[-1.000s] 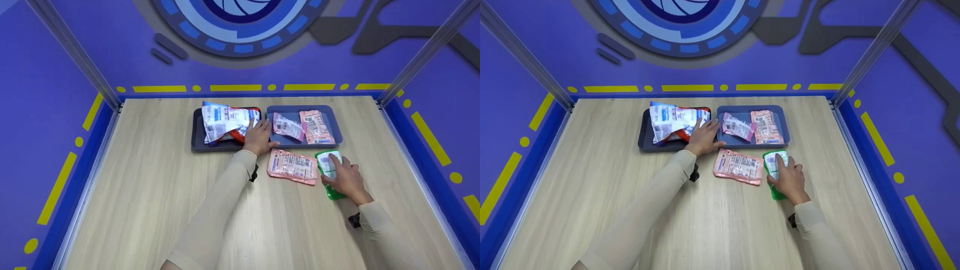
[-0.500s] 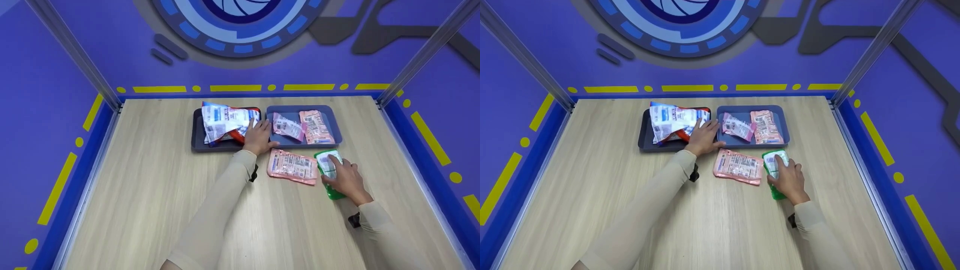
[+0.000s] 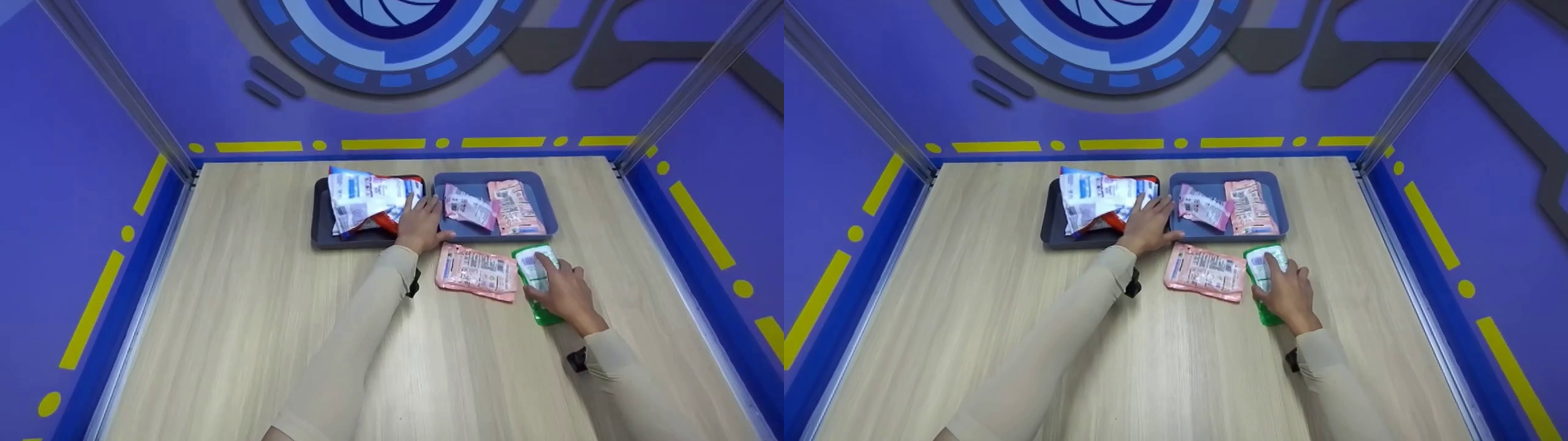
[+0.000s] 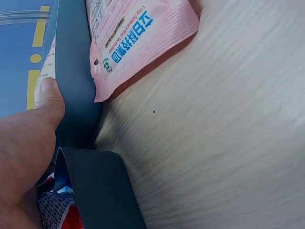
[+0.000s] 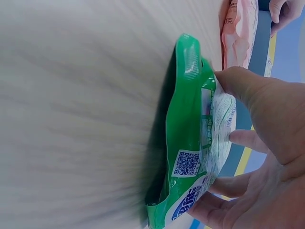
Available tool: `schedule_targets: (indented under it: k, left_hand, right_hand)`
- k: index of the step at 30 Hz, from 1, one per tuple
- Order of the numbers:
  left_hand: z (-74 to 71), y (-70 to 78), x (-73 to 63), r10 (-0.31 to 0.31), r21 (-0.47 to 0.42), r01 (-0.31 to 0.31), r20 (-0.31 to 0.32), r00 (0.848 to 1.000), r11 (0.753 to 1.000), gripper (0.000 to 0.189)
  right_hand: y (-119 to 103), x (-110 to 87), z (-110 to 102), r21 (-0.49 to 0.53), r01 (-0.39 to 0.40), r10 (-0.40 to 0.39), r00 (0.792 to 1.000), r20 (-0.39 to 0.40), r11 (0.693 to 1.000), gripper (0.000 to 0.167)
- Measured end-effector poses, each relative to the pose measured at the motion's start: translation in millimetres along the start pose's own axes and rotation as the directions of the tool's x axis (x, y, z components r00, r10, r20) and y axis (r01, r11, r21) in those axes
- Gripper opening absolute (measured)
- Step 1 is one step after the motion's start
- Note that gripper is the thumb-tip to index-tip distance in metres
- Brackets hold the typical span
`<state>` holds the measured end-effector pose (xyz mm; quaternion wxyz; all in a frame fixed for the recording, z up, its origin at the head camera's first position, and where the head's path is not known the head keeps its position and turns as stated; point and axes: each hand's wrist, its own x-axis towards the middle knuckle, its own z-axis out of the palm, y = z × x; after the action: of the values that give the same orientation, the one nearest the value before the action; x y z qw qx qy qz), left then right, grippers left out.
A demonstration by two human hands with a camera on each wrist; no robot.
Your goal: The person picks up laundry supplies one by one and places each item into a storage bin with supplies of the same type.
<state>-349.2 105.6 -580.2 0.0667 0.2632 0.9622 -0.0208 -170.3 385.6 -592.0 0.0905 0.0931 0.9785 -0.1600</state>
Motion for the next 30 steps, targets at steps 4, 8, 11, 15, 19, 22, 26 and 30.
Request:
schedule_targets:
  k: [4, 8, 11, 15, 19, 22, 26, 30]
  left_hand:
    - [-0.1, 0.0, 0.9, -0.004, -0.017, 0.004, 0.014, 1.000, 1.000, 0.092]
    - [0.6, -0.6, 1.3, -0.005, -0.031, 0.006, 0.011, 1.000, 1.000, 0.092]
    - [1.2, -0.7, 1.2, -0.002, -0.043, 0.002, 0.005, 1.000, 0.999, 0.091]
    - [1.8, -0.5, 1.5, 0.006, -0.047, -0.005, 0.006, 1.000, 0.999, 0.091]
    - [2.3, -0.9, 0.7, -0.001, -0.041, 0.001, 0.017, 1.000, 0.999, 0.093]
    - [1.1, -1.0, -0.6, -0.003, -0.041, 0.004, 0.018, 1.000, 0.999, 0.093]
    - [-2.1, -0.5, -3.3, 0.001, -0.025, -0.001, -0.002, 1.000, 1.000, 0.092]
    - [-3.8, 1.5, -5.6, 0.004, -0.008, -0.004, -0.017, 1.000, 1.000, 0.092]
  right_hand:
    - [0.4, 0.8, -0.1, -0.013, -0.019, 0.019, 1.000, 0.013, 1.000, 0.085]
    - [0.9, 1.0, 0.3, -0.035, -0.005, 0.005, 1.000, -0.005, 0.999, 0.085]
    - [2.0, 0.2, 0.8, -0.055, 0.018, -0.020, 0.999, -0.031, 0.998, 0.084]
    - [3.6, -0.7, 0.7, -0.073, 0.039, -0.043, 0.998, -0.051, 0.997, 0.084]
    - [4.1, -0.2, 1.0, -0.085, 0.048, -0.053, 0.997, -0.058, 0.995, 0.082]
    - [5.7, 0.4, 0.9, -0.096, 0.067, -0.075, 0.994, -0.080, 0.993, 0.081]
    - [8.1, 0.2, -0.2, -0.111, 0.114, -0.127, 0.984, -0.123, 0.987, 0.080]
    - [9.8, -1.0, -2.4, -0.112, 0.124, -0.137, 0.984, -0.113, 0.986, 0.080]
